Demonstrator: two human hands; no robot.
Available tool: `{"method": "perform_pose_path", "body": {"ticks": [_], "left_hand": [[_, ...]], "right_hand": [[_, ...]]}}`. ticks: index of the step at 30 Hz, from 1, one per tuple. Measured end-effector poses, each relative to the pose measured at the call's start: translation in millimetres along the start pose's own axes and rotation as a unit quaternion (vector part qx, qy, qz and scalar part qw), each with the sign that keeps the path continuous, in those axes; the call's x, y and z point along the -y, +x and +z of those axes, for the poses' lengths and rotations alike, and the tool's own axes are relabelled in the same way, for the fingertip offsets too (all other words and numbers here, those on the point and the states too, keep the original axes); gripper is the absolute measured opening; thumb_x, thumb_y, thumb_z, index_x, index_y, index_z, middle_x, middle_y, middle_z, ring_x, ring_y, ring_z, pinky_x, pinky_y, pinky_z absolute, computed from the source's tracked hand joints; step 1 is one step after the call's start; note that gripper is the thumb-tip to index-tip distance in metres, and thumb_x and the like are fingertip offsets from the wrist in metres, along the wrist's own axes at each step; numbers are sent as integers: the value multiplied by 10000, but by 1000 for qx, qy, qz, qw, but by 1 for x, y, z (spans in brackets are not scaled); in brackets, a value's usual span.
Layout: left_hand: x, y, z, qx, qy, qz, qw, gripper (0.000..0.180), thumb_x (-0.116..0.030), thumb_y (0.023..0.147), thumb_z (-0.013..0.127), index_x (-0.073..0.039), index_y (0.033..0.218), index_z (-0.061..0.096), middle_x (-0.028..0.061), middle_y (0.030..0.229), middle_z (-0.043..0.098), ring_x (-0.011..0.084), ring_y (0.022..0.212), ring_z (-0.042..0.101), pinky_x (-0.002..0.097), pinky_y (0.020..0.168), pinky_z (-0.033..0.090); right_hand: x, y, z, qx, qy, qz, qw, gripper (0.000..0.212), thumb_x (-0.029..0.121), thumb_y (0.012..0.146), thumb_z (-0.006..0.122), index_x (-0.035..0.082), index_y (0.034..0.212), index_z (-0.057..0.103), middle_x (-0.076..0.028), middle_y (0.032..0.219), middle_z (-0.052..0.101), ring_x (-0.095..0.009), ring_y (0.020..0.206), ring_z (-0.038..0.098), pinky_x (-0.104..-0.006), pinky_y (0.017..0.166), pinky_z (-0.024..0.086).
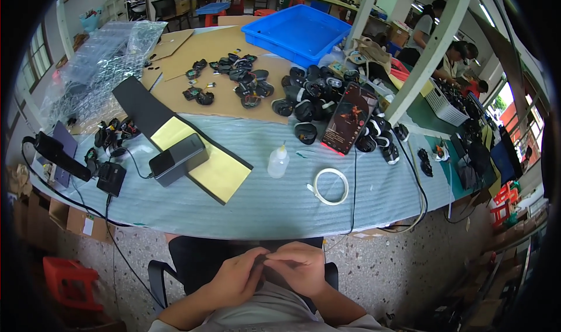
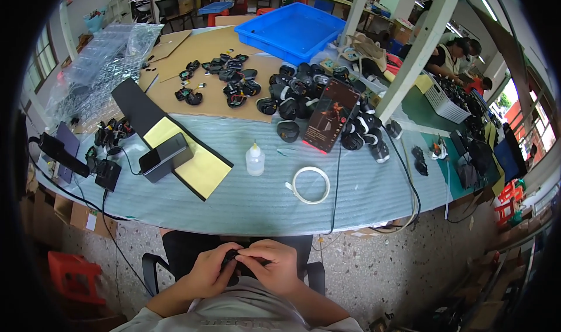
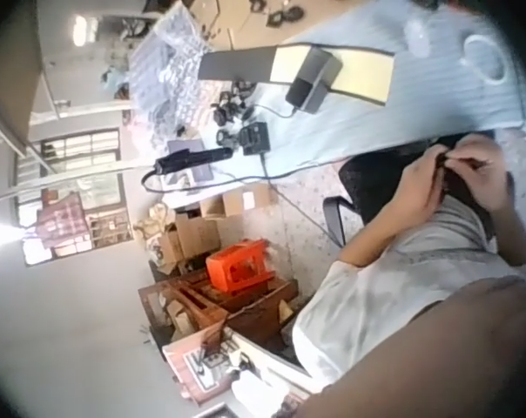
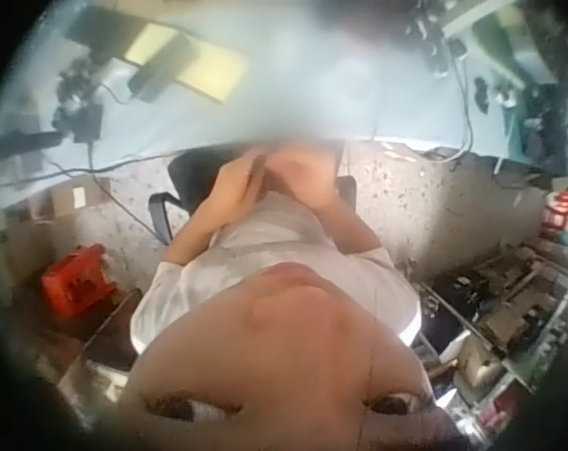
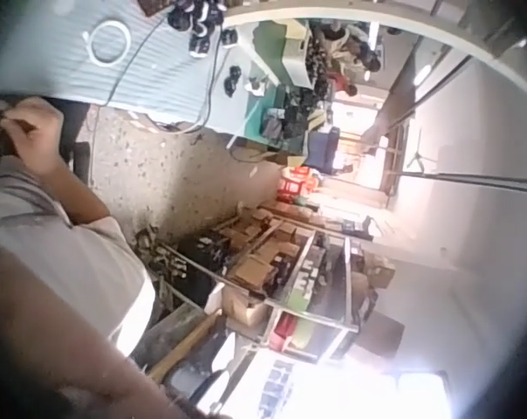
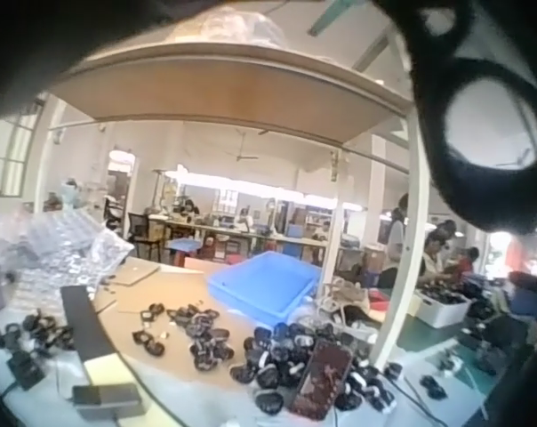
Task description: The person assembles the internal electronic parts and housing of a computer mouse by hand, using a glue bottle and a tape roll to secure the components.
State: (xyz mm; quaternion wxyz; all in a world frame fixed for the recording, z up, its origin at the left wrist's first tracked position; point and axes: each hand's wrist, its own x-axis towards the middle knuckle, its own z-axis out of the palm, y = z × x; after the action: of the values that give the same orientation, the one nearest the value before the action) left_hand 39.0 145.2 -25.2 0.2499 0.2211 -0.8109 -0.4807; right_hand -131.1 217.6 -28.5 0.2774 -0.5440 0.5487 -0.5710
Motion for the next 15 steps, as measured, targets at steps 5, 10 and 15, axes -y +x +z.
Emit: {"method": "perform_pose_path", "body": {"ticks": [5, 10, 15], "left_hand": [[2, 1, -2, 10, 3, 15, 1000, 334, 65, 882, 559, 22, 1207, 496, 139, 870, 665, 224, 691, 698, 300, 605, 536], [4, -6, -4, 10, 56, 64, 996, 342, 49, 859, 592, 20, 1190, 511, 115, 800, 665, 225, 666, 696, 294, 593, 535], [4, -14, -11, 59, -29, 77, 995, 370, 26, 857, 589, 34, 1213, 490, 140, 775, 639, 275, 633, 671, 342, 573, 529]], "right_hand": [[-17, -2, 0, -6, 131, 53, 990, 131, -64, 770, 770, -5, 881, 731, -91, 848, 681, -118, 720, 640, -226, 614, 504], [-32, 0, -4, 84, 211, 120, 966, 142, -83, 750, 779, -2, 846, 712, -86, 863, 676, -128, 774, 636, -243, 676, 499], [-20, -2, 1, 104, 301, 193, 928, 278, -81, 745, 782, 3, 987, 673, -82, 926, 678, -177, 886, 660, -285, 793, 534]]}}
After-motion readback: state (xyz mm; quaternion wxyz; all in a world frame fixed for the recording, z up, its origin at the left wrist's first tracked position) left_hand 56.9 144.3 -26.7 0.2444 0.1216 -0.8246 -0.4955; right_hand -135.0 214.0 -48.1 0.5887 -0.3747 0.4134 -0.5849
